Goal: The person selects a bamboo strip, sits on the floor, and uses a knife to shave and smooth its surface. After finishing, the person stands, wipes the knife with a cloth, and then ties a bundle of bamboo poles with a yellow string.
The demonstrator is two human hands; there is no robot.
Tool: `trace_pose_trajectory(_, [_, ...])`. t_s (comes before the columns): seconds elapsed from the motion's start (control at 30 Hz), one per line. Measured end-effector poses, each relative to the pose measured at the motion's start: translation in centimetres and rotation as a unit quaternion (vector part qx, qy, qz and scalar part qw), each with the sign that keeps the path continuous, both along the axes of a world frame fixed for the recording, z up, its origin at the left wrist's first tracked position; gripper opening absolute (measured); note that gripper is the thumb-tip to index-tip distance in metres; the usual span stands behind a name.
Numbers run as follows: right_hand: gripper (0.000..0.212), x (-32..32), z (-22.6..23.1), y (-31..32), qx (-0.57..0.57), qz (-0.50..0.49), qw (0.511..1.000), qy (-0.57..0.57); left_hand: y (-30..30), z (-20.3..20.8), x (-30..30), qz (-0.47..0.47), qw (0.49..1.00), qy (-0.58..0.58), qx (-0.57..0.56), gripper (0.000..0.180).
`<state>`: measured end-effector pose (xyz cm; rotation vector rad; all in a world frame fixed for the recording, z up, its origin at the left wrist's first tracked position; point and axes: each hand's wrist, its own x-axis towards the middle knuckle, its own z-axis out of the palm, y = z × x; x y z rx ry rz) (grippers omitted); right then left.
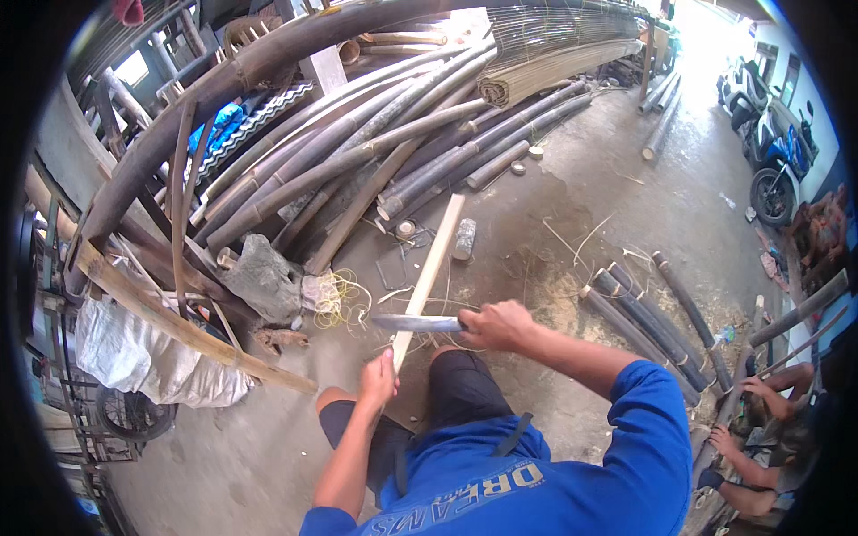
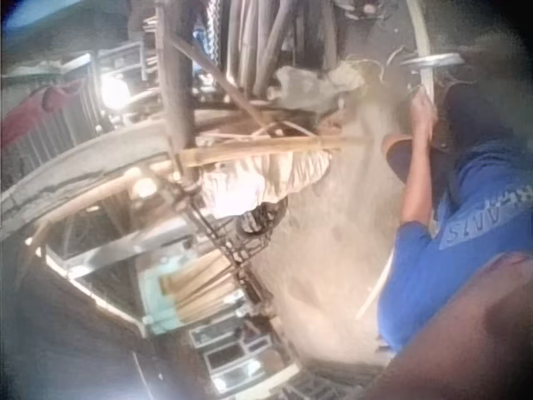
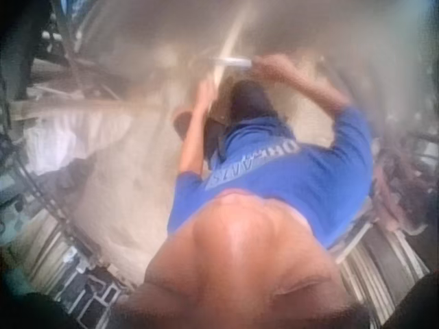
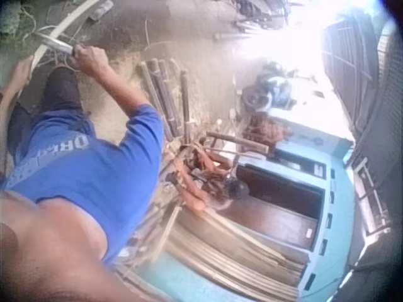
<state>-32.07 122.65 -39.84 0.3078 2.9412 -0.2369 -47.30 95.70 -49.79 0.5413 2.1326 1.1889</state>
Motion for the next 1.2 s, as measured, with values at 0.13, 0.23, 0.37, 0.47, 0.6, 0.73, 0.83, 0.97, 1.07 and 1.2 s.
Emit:
trace_pose_trajectory(0.13, [0.026, -2.4, -3.3, 10.6, 0.020, -0.151, 0.974, 0.169, -3.5, -0.7, 2.4, 0.000, 0.998, 0.066, -0.024, 0.058])
trace_pose_trajectory(0.23, [0.031, -2.7, -0.2, 16.3, 0.026, -0.285, 0.949, 0.135, -6.3, -0.8, 4.3, 0.026, 0.997, 0.068, -0.012, 0.055])
trace_pose_trajectory(0.37, [0.033, -2.1, 2.5, 16.4, -0.026, -0.270, 0.943, 0.193, -6.2, -0.2, 3.3, 0.044, 0.974, 0.219, -0.041, 0.048])
trace_pose_trajectory(0.47, [0.031, -1.8, 2.0, 8.0, -0.068, -0.168, 0.965, 0.191, -5.7, -0.5, 3.0, 0.040, 0.952, 0.290, -0.090, 0.043])
trace_pose_trajectory(0.6, [0.028, -3.5, 1.8, 3.3, 0.011, -0.092, 0.996, 0.015, -6.4, -0.8, 3.8, 0.052, 0.918, 0.387, -0.072, 0.034])
trace_pose_trajectory(0.73, [0.036, -2.4, 0.7, 14.8, -0.020, -0.322, 0.929, 0.180, -8.5, 0.6, 5.4, 0.065, 0.911, 0.406, -0.021, 0.027])
trace_pose_trajectory(0.83, [0.044, -0.2, -1.1, 18.8, -0.002, -0.333, 0.933, 0.137, -10.1, 1.8, 5.3, 0.082, 0.916, 0.389, -0.053, 0.030])
trace_pose_trajectory(0.97, [0.050, 2.2, -10.7, 12.3, -0.102, -0.286, 0.946, 0.110, -9.7, 2.9, 3.5, 0.075, 0.982, 0.171, -0.005, 0.041])
trace_pose_trajectory(1.07, [0.058, 2.4, -17.1, 7.7, -0.203, -0.290, 0.935, -0.003, -8.6, 4.3, 3.2, 0.090, 0.992, 0.078, 0.038, 0.035])
trace_pose_trajectory(1.2, [0.069, 2.7, -27.1, 4.8, -0.235, -0.327, 0.915, 0.006, -7.6, 6.2, 3.2, 0.062, 0.975, 0.154, 0.148, 0.024])
